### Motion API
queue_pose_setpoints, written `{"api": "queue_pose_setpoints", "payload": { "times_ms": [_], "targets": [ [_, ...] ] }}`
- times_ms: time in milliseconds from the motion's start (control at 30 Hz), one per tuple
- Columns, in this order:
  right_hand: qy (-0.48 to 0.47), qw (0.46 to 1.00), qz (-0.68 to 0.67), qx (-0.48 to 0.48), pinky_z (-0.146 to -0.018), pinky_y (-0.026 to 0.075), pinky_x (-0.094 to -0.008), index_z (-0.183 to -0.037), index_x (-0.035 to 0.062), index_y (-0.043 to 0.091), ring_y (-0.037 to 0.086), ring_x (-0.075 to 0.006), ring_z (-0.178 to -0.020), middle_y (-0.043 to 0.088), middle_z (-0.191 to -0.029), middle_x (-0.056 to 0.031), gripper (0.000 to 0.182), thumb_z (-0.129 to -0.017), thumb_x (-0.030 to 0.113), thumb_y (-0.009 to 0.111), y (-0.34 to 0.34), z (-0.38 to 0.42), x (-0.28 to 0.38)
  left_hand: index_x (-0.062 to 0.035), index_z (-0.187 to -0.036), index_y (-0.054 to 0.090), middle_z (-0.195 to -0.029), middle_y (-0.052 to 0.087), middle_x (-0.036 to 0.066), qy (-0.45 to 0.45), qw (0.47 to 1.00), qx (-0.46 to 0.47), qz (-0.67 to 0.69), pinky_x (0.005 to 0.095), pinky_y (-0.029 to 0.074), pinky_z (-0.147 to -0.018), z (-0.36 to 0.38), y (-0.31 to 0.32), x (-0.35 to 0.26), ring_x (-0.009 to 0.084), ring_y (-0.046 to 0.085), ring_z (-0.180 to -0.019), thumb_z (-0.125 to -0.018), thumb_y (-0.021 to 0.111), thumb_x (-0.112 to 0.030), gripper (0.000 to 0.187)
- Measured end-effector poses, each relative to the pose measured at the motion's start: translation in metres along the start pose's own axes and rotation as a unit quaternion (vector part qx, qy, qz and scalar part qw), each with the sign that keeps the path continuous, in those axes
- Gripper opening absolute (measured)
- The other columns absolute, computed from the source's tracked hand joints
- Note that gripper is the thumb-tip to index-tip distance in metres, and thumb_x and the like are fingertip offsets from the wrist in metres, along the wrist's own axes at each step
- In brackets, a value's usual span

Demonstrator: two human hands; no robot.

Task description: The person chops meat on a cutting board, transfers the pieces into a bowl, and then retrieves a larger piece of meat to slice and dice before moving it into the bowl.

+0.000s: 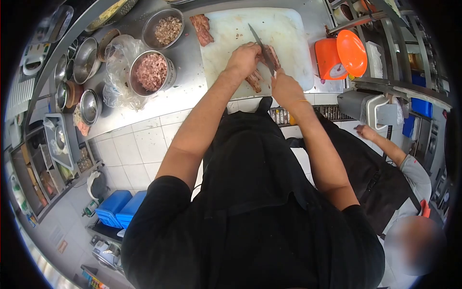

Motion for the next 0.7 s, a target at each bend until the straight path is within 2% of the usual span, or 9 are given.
{"api": "queue_pose_setpoints", "payload": {
  "times_ms": [133,233,333,433,533,700],
  "targets": [
    [0.000,0.999,-0.003,-0.032,-0.096,0.056,-0.0570,-0.124,-0.0023,0.058,0.072,-0.0486,-0.108,0.074,-0.112,-0.0316,0.033,-0.107,0.026,0.053,0.020,-0.033,0.005,-0.0044,-0.106,0.071,-0.114,0.071,0.013,-0.008,0.999,0.026,-0.033,0.0442,0.057,-0.097,-0.004,0.003,0.003,0.0360,0.069,-0.112,-0.087,0.071,0.000,0.020],
    [-0.061,0.997,-0.002,-0.054,-0.091,0.055,-0.0604,-0.123,-0.0041,0.057,0.072,-0.0515,-0.100,0.074,-0.102,-0.0343,0.033,-0.108,0.025,0.053,-0.002,-0.040,0.008,-0.0043,-0.105,0.071,-0.113,0.071,0.014,0.001,0.999,0.013,-0.030,0.0446,0.057,-0.096,-0.007,-0.001,0.001,0.0366,0.069,-0.111,-0.088,0.072,-0.002,0.017],
    [-0.051,0.999,0.000,-0.002,-0.089,0.056,-0.0592,-0.123,-0.0040,0.058,0.073,-0.0509,-0.098,0.074,-0.101,-0.0338,0.034,-0.108,0.025,0.052,-0.028,-0.019,0.013,-0.0041,-0.104,0.071,-0.112,0.071,0.014,-0.006,1.000,-0.020,0.002,0.0452,0.057,-0.096,0.002,0.000,0.004,0.0372,0.069,-0.110,-0.089,0.073,-0.004,0.015],
    [-0.032,0.999,0.012,-0.005,-0.096,0.056,-0.0563,-0.122,-0.0013,0.060,0.073,-0.0483,-0.107,0.075,-0.111,-0.0298,0.031,-0.107,0.026,0.054,-0.013,-0.010,0.014,-0.0042,-0.104,0.071,-0.111,0.072,0.015,-0.019,1.000,-0.021,0.004,0.0454,0.057,-0.095,0.004,0.000,0.005,0.0374,0.069,-0.109,-0.089,0.073,-0.005,0.015],
    [-0.013,0.998,-0.005,-0.059,-0.093,0.057,-0.0566,-0.120,-0.0013,0.061,0.074,-0.0485,-0.103,0.076,-0.105,-0.0306,0.032,-0.107,0.027,0.054,0.026,-0.033,0.011,-0.0047,-0.105,0.072,-0.111,0.072,0.015,-0.017,1.000,-0.006,-0.005,0.0452,0.057,-0.095,0.003,0.001,0.003,0.0374,0.070,-0.109,-0.089,0.072,-0.004,0.016],
    [-0.058,0.996,-0.013,-0.070,-0.089,0.057,-0.0574,-0.123,-0.0015,0.059,0.074,-0.0493,-0.099,0.075,-0.100,-0.0328,0.035,-0.107,0.029,0.055,0.000,-0.041,0.001,-0.0053,-0.107,0.073,-0.114,0.073,0.014,-0.006,0.999,0.023,-0.032,0.0442,0.057,-0.096,-0.006,0.002,0.007,0.0362,0.070,-0.110,-0.090,0.070,-0.003,0.018]
  ]
}}
Point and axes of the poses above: each hand's wrist, its own z-axis away from the middle knuckle, its own y-axis out of the palm, x = y × z, the point moved 2 cm from there along -z, towards the middle knuckle
